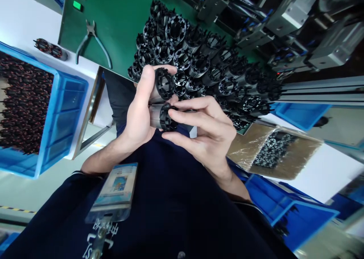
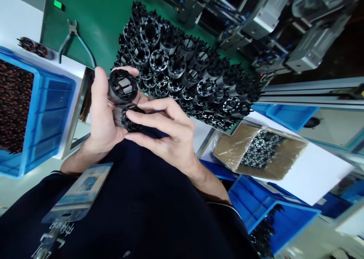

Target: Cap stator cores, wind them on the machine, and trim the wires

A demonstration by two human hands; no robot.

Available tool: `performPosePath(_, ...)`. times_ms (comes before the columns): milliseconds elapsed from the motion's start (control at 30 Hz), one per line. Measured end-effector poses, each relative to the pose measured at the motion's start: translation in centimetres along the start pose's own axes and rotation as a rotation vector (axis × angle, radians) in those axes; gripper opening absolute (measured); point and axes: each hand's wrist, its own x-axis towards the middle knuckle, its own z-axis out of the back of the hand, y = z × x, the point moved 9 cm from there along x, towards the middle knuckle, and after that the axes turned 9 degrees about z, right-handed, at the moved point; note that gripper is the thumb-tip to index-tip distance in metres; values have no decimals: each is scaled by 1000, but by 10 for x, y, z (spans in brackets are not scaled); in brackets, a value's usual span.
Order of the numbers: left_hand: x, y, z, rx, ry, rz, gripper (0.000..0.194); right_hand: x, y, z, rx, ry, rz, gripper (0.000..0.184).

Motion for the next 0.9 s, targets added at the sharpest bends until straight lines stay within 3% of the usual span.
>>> performPosePath(233,0,6,-4,15,108,60,43,1,-6,-1,46,29,-35,55)
performPosePath(400,-1,5,-2,-15,25,49,59,-4,-15,-2,99,-67,-3,57)
performPosePath(567,3,7,-1,8,35,82,52,-4,-14,-6,41,7,-21,53)
performPosePath(733,6,15,-2,-110,49,174,47,-2,-10,-5,-90,-18,41,44)
performPosePath(900,11,26,11,-39,-75,228,61,1,-15,-19,-163,18,134,29)
